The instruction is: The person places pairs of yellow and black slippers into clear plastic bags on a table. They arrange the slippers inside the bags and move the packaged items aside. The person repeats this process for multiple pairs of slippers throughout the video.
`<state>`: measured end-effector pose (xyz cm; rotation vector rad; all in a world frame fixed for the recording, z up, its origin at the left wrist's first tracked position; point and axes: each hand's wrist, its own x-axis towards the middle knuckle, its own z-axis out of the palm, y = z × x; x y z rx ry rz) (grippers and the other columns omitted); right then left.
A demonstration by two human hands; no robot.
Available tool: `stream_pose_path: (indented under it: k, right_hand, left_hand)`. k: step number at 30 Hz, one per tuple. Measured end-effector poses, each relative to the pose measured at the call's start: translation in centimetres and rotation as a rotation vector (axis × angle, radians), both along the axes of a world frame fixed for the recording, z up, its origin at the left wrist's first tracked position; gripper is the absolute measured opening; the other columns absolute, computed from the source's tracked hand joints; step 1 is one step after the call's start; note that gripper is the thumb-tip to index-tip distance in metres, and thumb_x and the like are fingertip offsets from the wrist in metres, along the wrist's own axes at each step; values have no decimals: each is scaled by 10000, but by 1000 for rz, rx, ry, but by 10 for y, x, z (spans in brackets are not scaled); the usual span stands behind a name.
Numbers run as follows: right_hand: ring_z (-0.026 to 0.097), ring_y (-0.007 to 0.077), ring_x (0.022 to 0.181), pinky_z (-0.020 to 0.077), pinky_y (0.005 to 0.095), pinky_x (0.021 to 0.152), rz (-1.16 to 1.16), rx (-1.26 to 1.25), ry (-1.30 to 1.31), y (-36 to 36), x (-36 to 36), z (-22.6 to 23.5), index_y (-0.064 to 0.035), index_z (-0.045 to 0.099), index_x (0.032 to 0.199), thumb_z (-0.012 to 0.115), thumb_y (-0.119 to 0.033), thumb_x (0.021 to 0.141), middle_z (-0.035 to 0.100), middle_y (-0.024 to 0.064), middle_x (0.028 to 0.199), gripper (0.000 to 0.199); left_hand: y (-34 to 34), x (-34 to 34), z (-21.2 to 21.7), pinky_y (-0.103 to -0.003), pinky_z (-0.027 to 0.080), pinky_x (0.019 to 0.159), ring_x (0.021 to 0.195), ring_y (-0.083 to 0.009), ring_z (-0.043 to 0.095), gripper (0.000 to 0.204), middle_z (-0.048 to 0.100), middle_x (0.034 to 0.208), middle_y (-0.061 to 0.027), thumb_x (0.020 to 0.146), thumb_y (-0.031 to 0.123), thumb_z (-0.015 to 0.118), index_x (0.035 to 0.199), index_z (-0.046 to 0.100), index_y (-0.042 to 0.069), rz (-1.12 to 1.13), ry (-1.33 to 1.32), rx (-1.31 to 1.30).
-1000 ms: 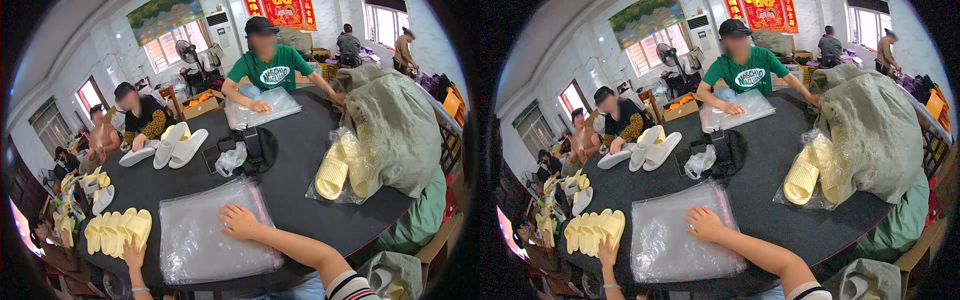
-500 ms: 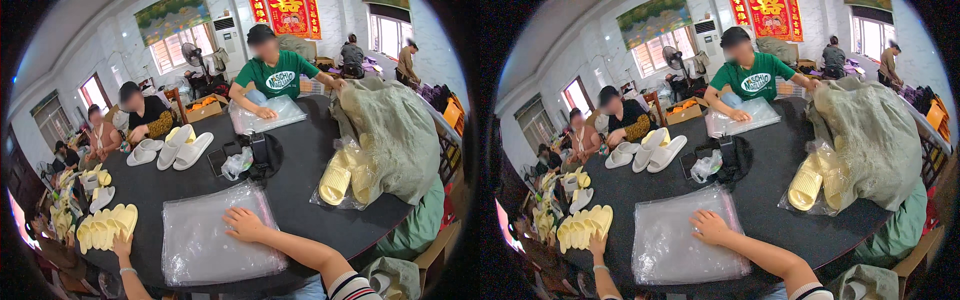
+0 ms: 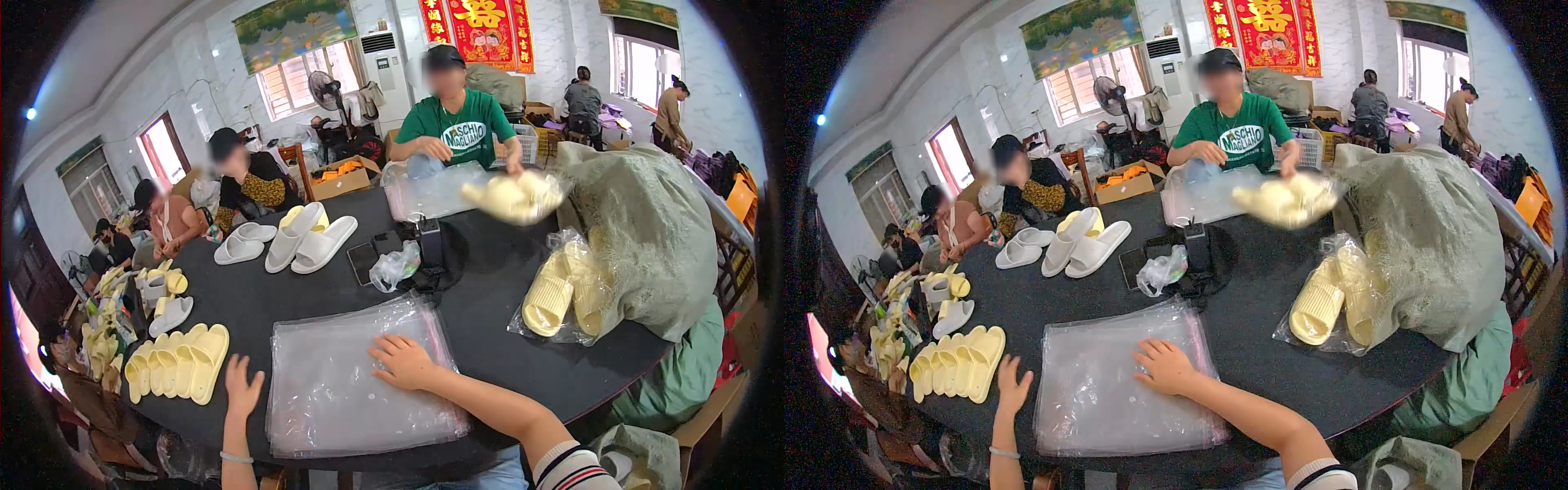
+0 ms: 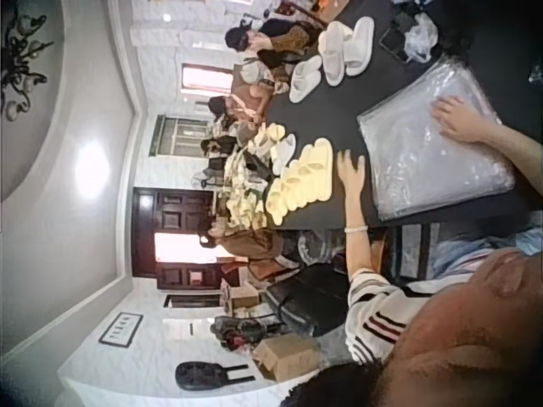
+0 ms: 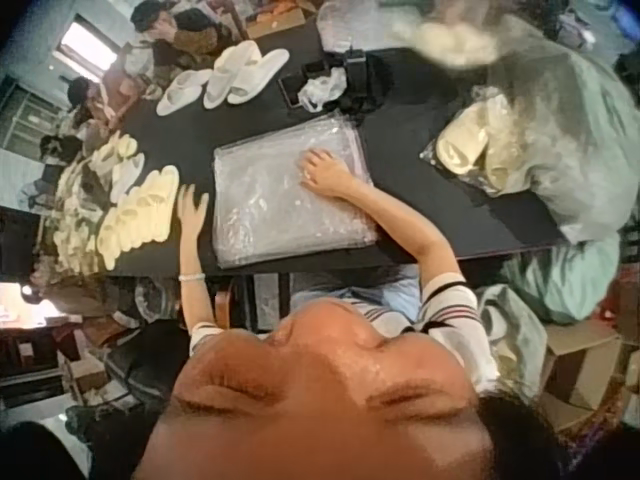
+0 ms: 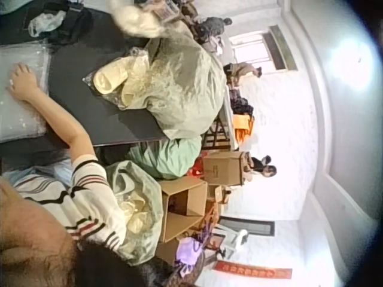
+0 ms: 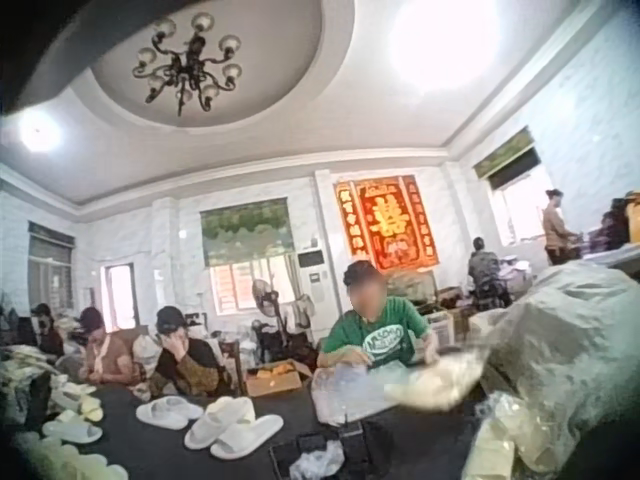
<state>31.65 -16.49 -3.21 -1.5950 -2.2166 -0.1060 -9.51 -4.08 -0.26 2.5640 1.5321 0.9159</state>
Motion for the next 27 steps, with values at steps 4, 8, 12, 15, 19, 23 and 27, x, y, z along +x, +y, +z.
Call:
stream_pose_path:
  k: [4, 8, 12, 15, 19, 23, 27]
  right_hand:
    - [373, 302, 1340, 289, 441, 1099, 18, 41, 42, 0, -3, 1, -107, 495, 1342, 490, -470, 931, 444, 135, 1416, 548]
    - [361, 301, 1351, 281, 442, 1109, 4, 4, 41, -1, -5, 2, -102, 497, 1334, 474, -469, 933, 444, 138, 1417, 544]
    - [328, 291, 1373, 257, 443, 1123, -1, -55, 20, -2, -6, 10, -109, 471, 1367, 461, -467, 940, 415, 123, 1446, 557]
    - [305, 284, 1388, 228, 446, 1138, -7, -91, 33, -2, -4, 8, -116, 457, 1385, 454, -477, 944, 383, 117, 1473, 570]
    - [332, 306, 1370, 251, 473, 1123, -25, -63, 5, -1, -4, 3, -117, 439, 1391, 455, -519, 937, 394, 132, 1460, 607]
    - [276, 317, 1409, 222, 503, 1133, 86, -169, -5, -12, -17, 36, -123, 331, 1460, 435, -545, 937, 322, 141, 1511, 680]
    - [236, 327, 1428, 192, 540, 1135, 492, -193, 43, -30, -50, 54, -136, 224, 1509, 401, -588, 928, 253, 137, 1549, 757]
  left_hand:
    - [-15, 52, 4, -506, 256, 1111, 1346, -395, 345, 555, 379, 1442, -254, 898, 356, 578, 1320, 489, 7, -189, 210, -154]
    - [-16, 84, -8, -503, 207, 1139, 1389, -349, 309, 585, 353, 1483, -207, 940, 403, 479, 1393, 438, 35, -135, 278, -221]
    - [-19, 87, -15, -487, 193, 1150, 1401, -316, 299, 602, 352, 1495, -175, 943, 377, 482, 1414, 402, 11, -81, 261, -184]
    - [-19, 87, -15, -476, 188, 1153, 1402, -308, 299, 613, 352, 1495, -173, 939, 372, 491, 1412, 397, -6, -71, 244, -175]
    - [-19, 91, -17, -469, 182, 1157, 1402, -309, 298, 621, 353, 1494, -177, 934, 373, 498, 1415, 392, -6, -75, 205, -196]
    - [-20, 90, -16, -475, 187, 1154, 1401, -314, 298, 624, 353, 1492, -184, 931, 371, 502, 1417, 390, -3, -55, 273, -191]
    - [-17, 85, -22, -485, 201, 1147, 1395, -318, 308, 619, 361, 1486, -186, 929, 372, 505, 1412, 398, 0, -52, 288, -166]
